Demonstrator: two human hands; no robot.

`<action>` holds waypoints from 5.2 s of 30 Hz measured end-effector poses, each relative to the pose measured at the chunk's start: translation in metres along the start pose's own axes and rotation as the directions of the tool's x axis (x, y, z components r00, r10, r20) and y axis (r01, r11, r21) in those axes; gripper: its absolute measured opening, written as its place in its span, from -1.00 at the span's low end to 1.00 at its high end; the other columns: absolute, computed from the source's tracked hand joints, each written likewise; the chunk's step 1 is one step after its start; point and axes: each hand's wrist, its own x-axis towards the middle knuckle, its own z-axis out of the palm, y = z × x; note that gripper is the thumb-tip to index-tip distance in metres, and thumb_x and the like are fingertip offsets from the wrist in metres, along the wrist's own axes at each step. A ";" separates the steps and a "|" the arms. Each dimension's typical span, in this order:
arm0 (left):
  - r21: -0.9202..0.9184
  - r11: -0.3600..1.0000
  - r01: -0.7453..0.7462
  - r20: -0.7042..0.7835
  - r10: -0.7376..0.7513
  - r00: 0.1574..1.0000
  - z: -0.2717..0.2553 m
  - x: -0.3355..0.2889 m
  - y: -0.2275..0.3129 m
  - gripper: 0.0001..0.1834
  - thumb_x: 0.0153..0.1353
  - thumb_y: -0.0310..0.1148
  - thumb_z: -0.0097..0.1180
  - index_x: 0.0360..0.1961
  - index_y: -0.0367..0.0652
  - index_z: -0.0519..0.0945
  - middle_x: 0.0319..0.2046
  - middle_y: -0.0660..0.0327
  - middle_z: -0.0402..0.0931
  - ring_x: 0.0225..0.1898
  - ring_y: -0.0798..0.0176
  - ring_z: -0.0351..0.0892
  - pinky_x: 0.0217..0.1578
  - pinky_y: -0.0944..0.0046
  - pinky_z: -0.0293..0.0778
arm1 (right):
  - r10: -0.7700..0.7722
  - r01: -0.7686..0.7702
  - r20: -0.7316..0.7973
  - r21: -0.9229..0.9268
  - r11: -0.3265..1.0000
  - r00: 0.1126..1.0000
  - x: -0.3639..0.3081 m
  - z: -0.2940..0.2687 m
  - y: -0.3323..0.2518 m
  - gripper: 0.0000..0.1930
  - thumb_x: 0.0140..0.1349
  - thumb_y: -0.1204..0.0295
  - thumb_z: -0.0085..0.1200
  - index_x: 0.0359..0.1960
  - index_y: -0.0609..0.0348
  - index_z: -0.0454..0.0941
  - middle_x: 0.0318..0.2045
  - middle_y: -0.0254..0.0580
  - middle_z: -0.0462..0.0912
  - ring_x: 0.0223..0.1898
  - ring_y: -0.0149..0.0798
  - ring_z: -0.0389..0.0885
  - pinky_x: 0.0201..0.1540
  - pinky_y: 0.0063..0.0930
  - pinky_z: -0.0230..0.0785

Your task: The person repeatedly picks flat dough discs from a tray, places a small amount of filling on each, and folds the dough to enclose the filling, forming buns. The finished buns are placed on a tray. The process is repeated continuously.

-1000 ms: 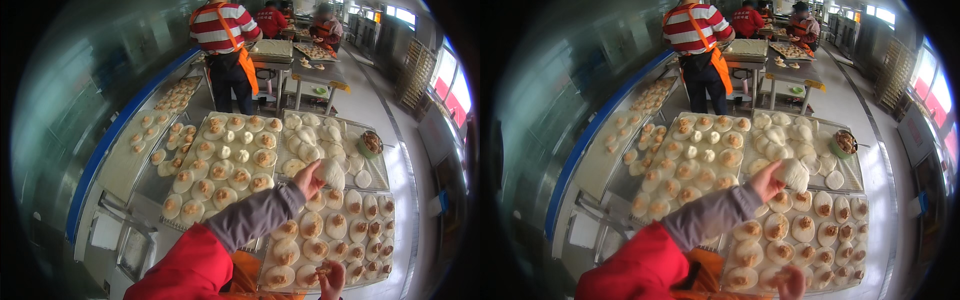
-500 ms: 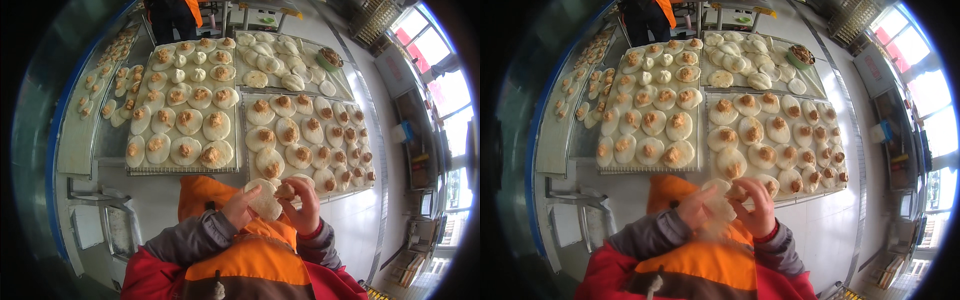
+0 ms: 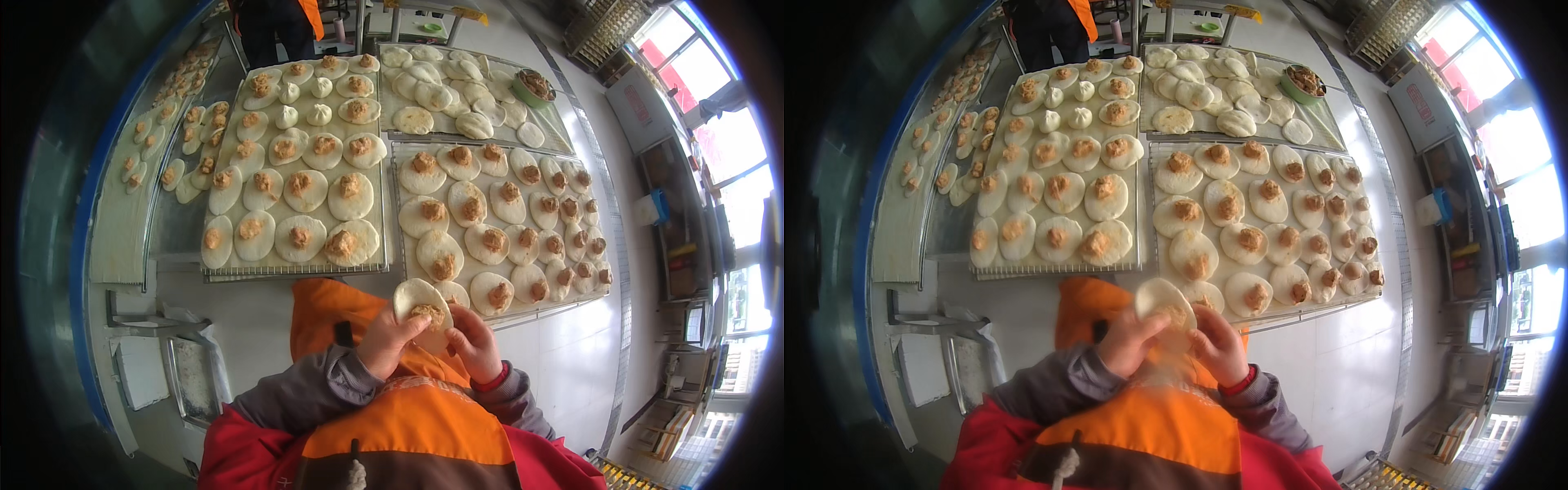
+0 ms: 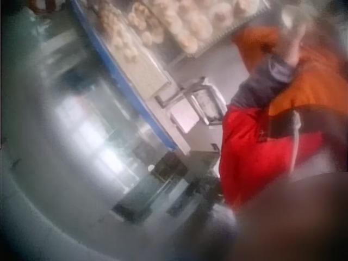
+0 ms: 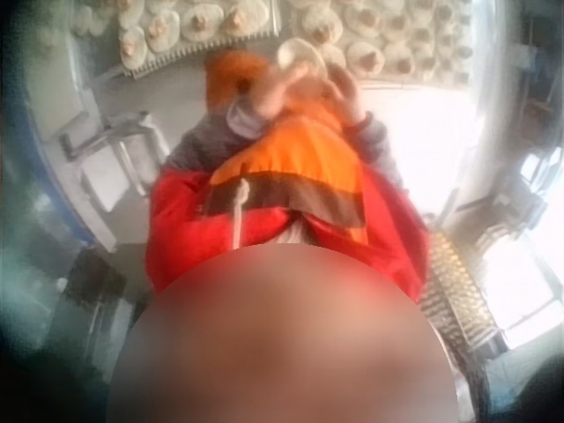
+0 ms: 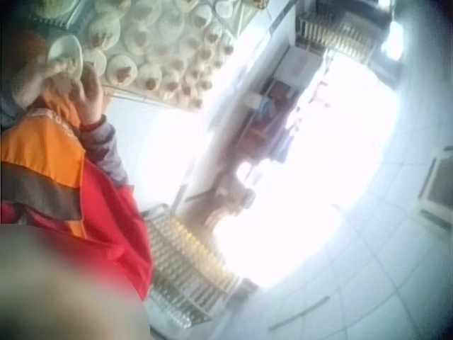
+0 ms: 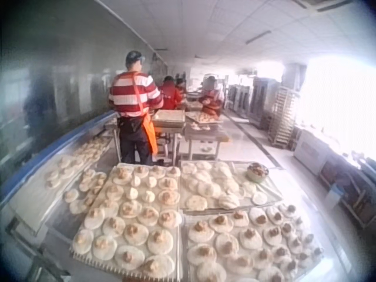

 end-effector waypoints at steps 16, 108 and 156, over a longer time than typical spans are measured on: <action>0.409 0.912 0.024 -0.168 0.050 0.985 -0.021 -0.005 -0.026 -0.58 0.30 -0.43 0.29 0.13 -0.25 0.49 -0.05 0.28 0.59 -0.04 0.45 0.55 0.00 0.38 0.50 | -0.536 0.412 0.009 -0.651 0.638 0.844 -0.002 -0.006 0.018 -0.88 0.17 0.65 0.22 -0.26 0.28 0.60 -0.44 -0.13 0.59 -0.44 -0.39 0.57 -0.39 -0.45 0.43; 0.750 0.625 -0.219 0.240 0.052 0.969 -0.065 -0.020 -0.025 -0.55 0.38 -0.63 -0.07 0.29 -0.28 0.33 0.12 0.01 0.43 0.22 0.10 0.44 0.22 0.22 0.36 | -0.450 0.664 0.492 -0.604 0.441 0.745 0.029 0.016 -0.006 -0.79 0.15 0.52 0.23 -0.16 0.17 0.56 -0.37 -0.10 0.52 -0.36 0.02 0.58 -0.30 -0.20 0.46; 0.492 0.840 -0.230 0.022 0.253 0.967 -0.055 -0.034 0.022 -0.45 0.50 0.17 -0.17 0.01 -0.16 0.44 -0.37 0.39 0.43 -0.39 0.58 0.38 -0.44 0.54 0.34 | -0.539 0.882 0.711 -0.446 0.151 0.451 0.065 0.060 -0.034 -0.78 -0.09 0.59 0.19 -0.34 0.18 0.54 -0.40 -0.15 0.53 -0.39 -0.05 0.55 -0.34 -0.26 0.45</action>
